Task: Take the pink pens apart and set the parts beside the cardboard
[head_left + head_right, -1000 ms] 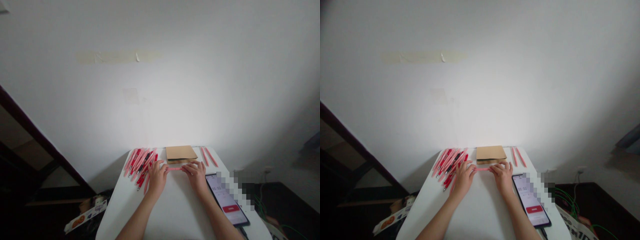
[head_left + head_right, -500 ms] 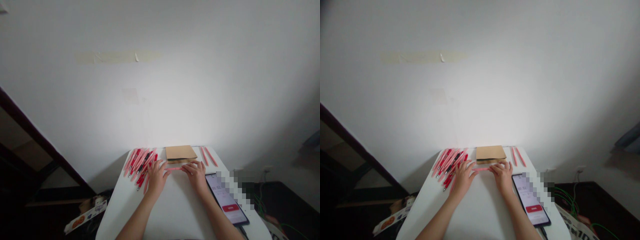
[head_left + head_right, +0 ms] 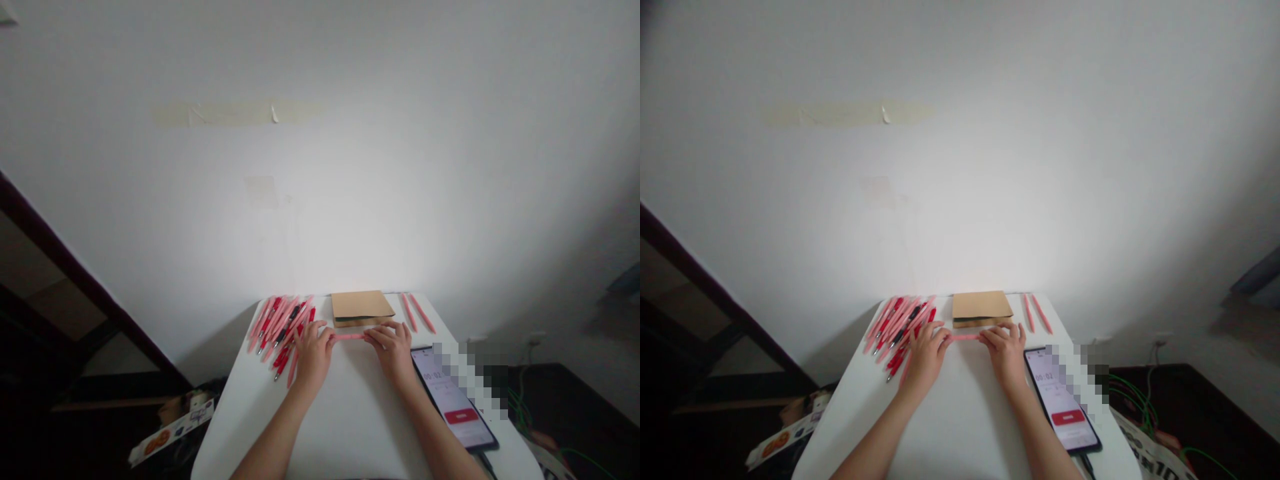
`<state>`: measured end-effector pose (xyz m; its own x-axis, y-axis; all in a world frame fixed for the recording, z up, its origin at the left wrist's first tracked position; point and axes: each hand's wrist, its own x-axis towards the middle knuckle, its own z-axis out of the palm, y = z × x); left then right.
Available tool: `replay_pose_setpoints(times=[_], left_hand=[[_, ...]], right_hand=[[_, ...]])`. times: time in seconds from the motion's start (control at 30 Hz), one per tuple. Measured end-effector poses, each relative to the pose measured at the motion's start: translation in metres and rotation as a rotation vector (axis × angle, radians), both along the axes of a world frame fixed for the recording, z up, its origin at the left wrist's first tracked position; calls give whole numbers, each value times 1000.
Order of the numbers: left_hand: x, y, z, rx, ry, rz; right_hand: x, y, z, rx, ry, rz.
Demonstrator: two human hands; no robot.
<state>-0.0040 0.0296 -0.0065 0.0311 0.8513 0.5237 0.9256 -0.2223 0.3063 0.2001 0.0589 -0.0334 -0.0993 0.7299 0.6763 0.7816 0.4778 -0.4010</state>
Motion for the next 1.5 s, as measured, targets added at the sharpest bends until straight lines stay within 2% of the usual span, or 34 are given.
replay_pose_setpoints(times=[1.0,1.5], left_hand=[[-3,2,-1,-16,-33,162],[-4,0,2,-73,-30,205]], right_hand=[[2,1,0,69,49,-116],[2,0,0,33,43,-172]])
